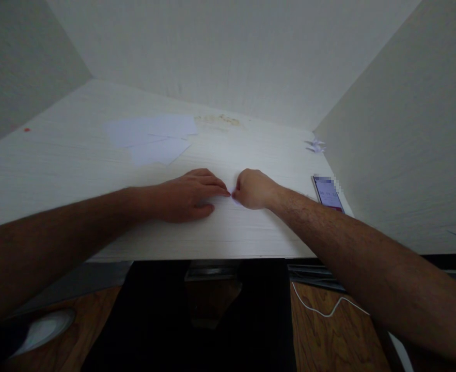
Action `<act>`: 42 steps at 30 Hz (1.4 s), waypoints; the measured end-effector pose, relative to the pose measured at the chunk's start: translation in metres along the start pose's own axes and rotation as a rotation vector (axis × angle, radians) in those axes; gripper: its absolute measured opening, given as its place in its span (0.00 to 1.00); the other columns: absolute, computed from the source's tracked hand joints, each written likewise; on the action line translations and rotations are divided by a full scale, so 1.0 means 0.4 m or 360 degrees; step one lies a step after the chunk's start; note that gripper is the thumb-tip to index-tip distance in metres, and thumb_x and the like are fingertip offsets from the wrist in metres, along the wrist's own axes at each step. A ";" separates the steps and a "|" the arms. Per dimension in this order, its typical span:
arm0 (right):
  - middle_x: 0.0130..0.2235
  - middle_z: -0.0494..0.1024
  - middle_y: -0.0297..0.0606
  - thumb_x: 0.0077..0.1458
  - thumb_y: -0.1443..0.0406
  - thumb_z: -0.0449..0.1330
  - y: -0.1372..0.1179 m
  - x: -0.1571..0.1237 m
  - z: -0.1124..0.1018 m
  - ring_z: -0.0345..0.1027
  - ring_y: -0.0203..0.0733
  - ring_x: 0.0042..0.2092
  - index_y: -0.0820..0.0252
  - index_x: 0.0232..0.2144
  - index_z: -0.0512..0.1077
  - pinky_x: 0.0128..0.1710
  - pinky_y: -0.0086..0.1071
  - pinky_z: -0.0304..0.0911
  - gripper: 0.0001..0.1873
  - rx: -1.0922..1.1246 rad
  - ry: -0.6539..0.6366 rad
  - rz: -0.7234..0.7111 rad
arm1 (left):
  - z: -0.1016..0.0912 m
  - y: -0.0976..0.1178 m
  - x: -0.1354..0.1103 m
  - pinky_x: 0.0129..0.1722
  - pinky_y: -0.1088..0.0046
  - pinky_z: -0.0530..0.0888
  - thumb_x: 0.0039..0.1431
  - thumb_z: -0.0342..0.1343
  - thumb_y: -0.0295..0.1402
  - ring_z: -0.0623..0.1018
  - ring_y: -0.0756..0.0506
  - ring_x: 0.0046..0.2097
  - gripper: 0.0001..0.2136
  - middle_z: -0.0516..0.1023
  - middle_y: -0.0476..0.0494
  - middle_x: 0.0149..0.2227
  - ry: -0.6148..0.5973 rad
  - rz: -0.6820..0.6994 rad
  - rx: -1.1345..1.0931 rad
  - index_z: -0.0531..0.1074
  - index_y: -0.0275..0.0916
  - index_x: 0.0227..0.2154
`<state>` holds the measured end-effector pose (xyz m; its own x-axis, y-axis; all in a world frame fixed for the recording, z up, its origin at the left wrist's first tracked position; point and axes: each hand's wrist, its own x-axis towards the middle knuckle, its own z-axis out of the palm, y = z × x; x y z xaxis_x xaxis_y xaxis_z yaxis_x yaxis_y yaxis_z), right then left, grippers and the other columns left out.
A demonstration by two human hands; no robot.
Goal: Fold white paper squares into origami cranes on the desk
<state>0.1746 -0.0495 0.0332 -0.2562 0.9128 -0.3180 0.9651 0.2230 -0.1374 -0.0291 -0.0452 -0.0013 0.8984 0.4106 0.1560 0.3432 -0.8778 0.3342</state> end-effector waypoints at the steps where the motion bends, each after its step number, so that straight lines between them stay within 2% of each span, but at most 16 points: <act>1: 0.19 0.73 0.37 0.53 0.64 0.59 0.001 0.000 0.001 0.62 0.34 0.22 0.62 0.21 0.77 0.26 0.32 0.54 0.12 -0.0004 0.0008 -0.0008 | 0.000 0.001 0.000 0.61 0.59 0.58 0.59 0.49 0.30 0.68 0.41 0.57 0.20 0.73 0.42 0.54 0.0005 0.0002 0.0010 0.70 0.40 0.54; 8: 0.21 0.74 0.39 0.54 0.63 0.58 -0.001 -0.003 -0.004 0.62 0.35 0.23 0.63 0.26 0.79 0.27 0.32 0.54 0.12 -0.0064 -0.0019 -0.0050 | 0.005 -0.003 0.000 0.61 0.59 0.57 0.60 0.49 0.31 0.68 0.41 0.57 0.20 0.73 0.41 0.55 0.0035 0.0042 0.0083 0.70 0.40 0.54; 14: 0.22 0.75 0.40 0.53 0.63 0.58 -0.004 -0.003 -0.005 0.62 0.35 0.24 0.63 0.27 0.80 0.26 0.31 0.53 0.12 -0.0137 0.0004 -0.0061 | 0.008 -0.001 -0.003 0.61 0.60 0.58 0.60 0.49 0.31 0.68 0.41 0.57 0.19 0.73 0.41 0.55 0.0054 0.0043 0.0097 0.70 0.40 0.54; 24: 0.22 0.75 0.39 0.52 0.63 0.59 0.003 -0.002 0.004 0.62 0.34 0.24 0.62 0.27 0.80 0.27 0.31 0.54 0.11 -0.0048 0.0053 -0.0037 | 0.011 -0.013 -0.009 0.57 0.62 0.64 0.57 0.53 0.32 0.70 0.41 0.55 0.23 0.72 0.38 0.53 0.0109 -0.0137 -0.0031 0.64 0.37 0.56; 33: 0.23 0.76 0.41 0.53 0.63 0.59 0.003 -0.003 0.005 0.65 0.37 0.26 0.63 0.28 0.80 0.28 0.32 0.55 0.11 -0.0052 0.0061 -0.0030 | 0.018 0.000 -0.011 0.57 0.57 0.62 0.61 0.49 0.32 0.70 0.40 0.54 0.20 0.73 0.40 0.54 0.0135 0.0056 0.0241 0.70 0.43 0.56; 42: 0.23 0.76 0.39 0.52 0.64 0.59 0.006 0.000 0.008 0.63 0.35 0.24 0.62 0.27 0.79 0.27 0.31 0.55 0.10 -0.0059 0.0075 -0.0079 | 0.024 0.009 -0.018 0.58 0.57 0.63 0.62 0.48 0.34 0.70 0.39 0.55 0.20 0.72 0.38 0.55 0.0100 -0.0070 0.0323 0.70 0.38 0.56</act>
<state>0.1766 -0.0499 0.0299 -0.3018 0.9153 -0.2667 0.9528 0.2802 -0.1167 -0.0319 -0.0537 -0.0100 0.8645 0.4589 0.2052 0.4358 -0.8876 0.1491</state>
